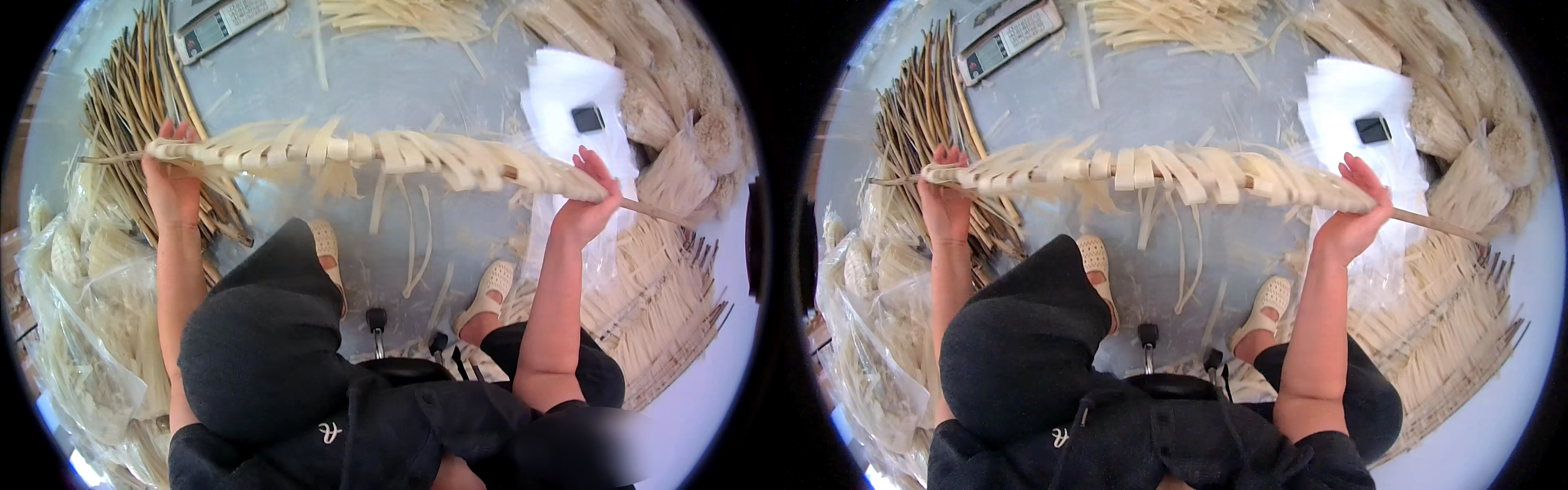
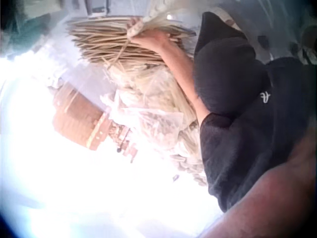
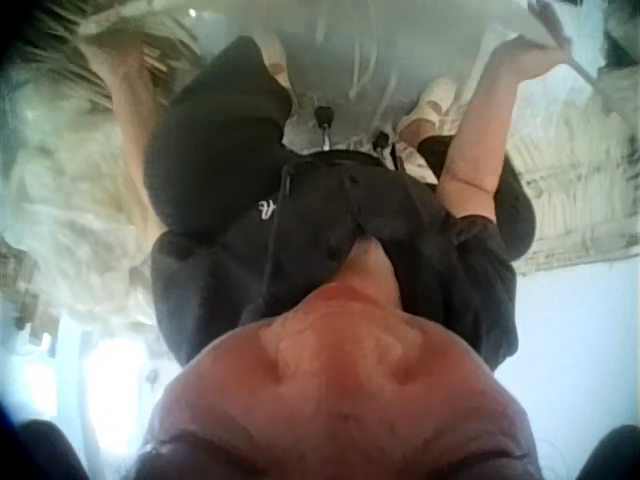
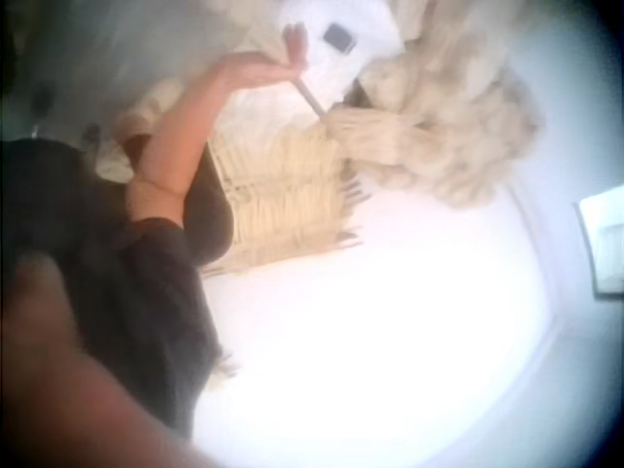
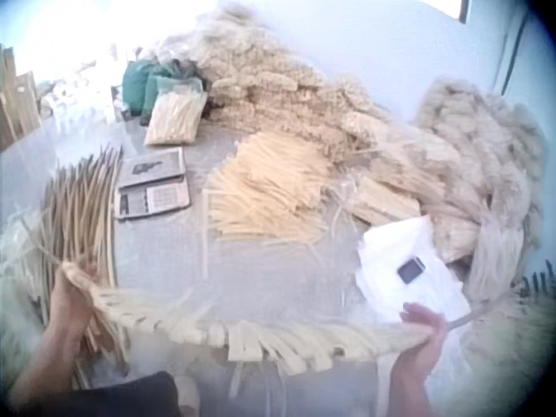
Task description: The person threads long white strips onto a slotted bamboo stick and then gathers them into a bundle.
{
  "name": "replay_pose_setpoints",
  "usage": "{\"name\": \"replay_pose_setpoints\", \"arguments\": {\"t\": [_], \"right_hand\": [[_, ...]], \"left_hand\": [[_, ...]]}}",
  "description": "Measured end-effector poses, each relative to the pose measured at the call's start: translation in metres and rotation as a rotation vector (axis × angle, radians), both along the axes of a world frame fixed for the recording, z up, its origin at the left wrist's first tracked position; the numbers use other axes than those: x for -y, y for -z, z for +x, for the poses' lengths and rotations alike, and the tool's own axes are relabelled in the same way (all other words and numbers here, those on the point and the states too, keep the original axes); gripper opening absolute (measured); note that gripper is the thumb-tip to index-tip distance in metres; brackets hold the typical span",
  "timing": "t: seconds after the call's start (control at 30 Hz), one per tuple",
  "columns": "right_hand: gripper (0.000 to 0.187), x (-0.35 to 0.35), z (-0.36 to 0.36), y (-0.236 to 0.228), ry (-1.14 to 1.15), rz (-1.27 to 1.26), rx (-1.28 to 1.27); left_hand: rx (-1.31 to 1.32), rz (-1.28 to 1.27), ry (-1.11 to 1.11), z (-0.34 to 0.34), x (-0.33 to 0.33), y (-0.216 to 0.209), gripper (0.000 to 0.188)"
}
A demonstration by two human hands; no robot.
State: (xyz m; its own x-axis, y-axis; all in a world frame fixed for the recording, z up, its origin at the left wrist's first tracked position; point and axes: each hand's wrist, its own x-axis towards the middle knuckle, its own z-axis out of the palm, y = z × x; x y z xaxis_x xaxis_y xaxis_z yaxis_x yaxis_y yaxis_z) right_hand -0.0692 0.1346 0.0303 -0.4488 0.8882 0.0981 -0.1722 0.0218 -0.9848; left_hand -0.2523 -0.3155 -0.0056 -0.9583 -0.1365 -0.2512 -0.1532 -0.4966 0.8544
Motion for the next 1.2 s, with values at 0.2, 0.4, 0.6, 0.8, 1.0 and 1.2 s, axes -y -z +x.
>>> {"name": "replay_pose_setpoints", "arguments": {"t": [0.2, 0.4, 0.6, 0.8, 1.0, 1.2], "right_hand": [[0.045, 0.007, -0.008, 0.091, -0.2, -0.136, 0.229], [0.048, 0.028, -0.013, -0.027, -0.173, 0.004, -0.075], [0.043, 0.026, 0.002, 0.118, -0.358, 0.028, 0.448], [0.04, 0.039, -0.01, 0.027, -0.382, 0.174, 0.042], [0.043, 0.054, 0.01, 0.131, -0.478, 0.369, 0.489], [0.044, 0.072, -0.002, 0.059, -0.449, 0.041, 0.052]], "left_hand": [[0.063, -0.047, 0.12, -0.014, -0.031, 0.053, 0.049], [-0.311, 0.247, 0.28, -0.012, -0.022, -0.042, 0.036], [0.183, -0.1, 0.218, -0.002, -0.016, 0.1, 0.051], [-0.088, 0.176, 0.28, 0.002, -0.04, 0.024, 0.055], [0.329, 0.071, 0.467, 0.027, -0.057, 0.099, 0.064], [-0.063, 0.157, 0.527, 0.02, -0.069, 0.051, 0.062]]}}
